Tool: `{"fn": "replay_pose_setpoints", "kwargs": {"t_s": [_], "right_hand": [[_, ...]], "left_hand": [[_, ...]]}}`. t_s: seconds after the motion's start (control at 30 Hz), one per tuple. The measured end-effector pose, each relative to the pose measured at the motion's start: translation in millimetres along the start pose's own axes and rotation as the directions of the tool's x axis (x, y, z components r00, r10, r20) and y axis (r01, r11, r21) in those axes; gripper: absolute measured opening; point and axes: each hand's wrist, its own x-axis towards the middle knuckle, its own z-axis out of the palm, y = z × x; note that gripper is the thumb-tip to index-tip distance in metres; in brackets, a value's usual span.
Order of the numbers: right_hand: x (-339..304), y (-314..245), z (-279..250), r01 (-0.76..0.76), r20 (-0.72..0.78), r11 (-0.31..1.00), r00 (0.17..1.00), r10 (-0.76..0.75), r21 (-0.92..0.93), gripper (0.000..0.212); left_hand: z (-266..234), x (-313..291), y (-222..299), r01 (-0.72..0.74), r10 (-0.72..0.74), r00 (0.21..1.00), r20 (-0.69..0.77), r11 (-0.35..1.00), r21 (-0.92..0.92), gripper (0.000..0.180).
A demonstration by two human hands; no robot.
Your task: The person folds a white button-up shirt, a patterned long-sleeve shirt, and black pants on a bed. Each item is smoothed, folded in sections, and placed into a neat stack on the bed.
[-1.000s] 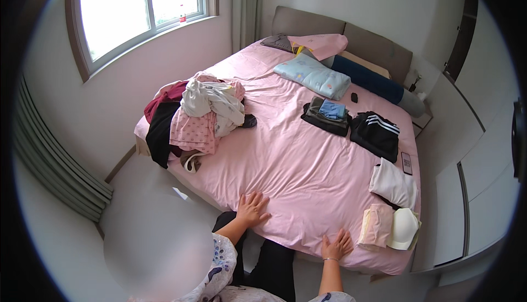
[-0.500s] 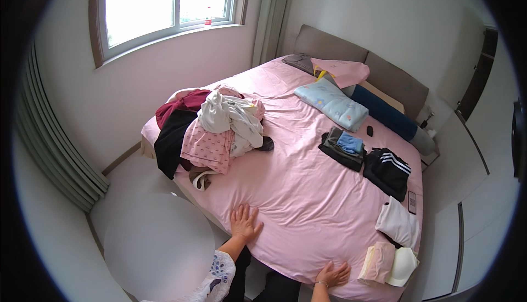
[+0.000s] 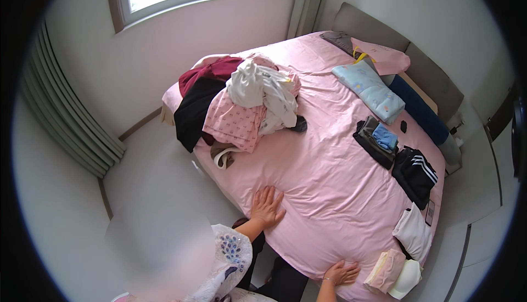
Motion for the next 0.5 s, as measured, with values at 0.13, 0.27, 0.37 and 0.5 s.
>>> {"fn": "replay_pose_setpoints", "kwargs": {"t_s": [0.13, 0.27, 0.37, 0.5], "right_hand": [[14, -11, 12, 0.113, 0.001, 0.994, 0.994, -0.113, 0.001, 0.07], [15, -21, 9, 0.207, -0.199, 0.97, 0.963, -0.18, 0.125, 0.063], [14, -21, 10, 0.213, -0.269, 0.963, 0.949, -0.163, 0.168, 0.057], [16, -23, 10, 0.227, -0.32, 0.95, 0.935, -0.152, 0.215, 0.058]], "left_hand": [[2, -1, -3, 0.015, -0.015, 1.0, -0.002, 1.0, -0.015, 0.063], [-6, 1, -6, -0.016, 0.016, 1.0, 0.003, 0.998, -0.057, 0.058], [-24, 12, -24, -0.088, 0.063, 0.991, -0.116, 0.971, -0.222, 0.037], [-36, 23, -75, 0.087, -0.208, 0.964, -0.165, 0.836, -0.542, 0.015]]}}
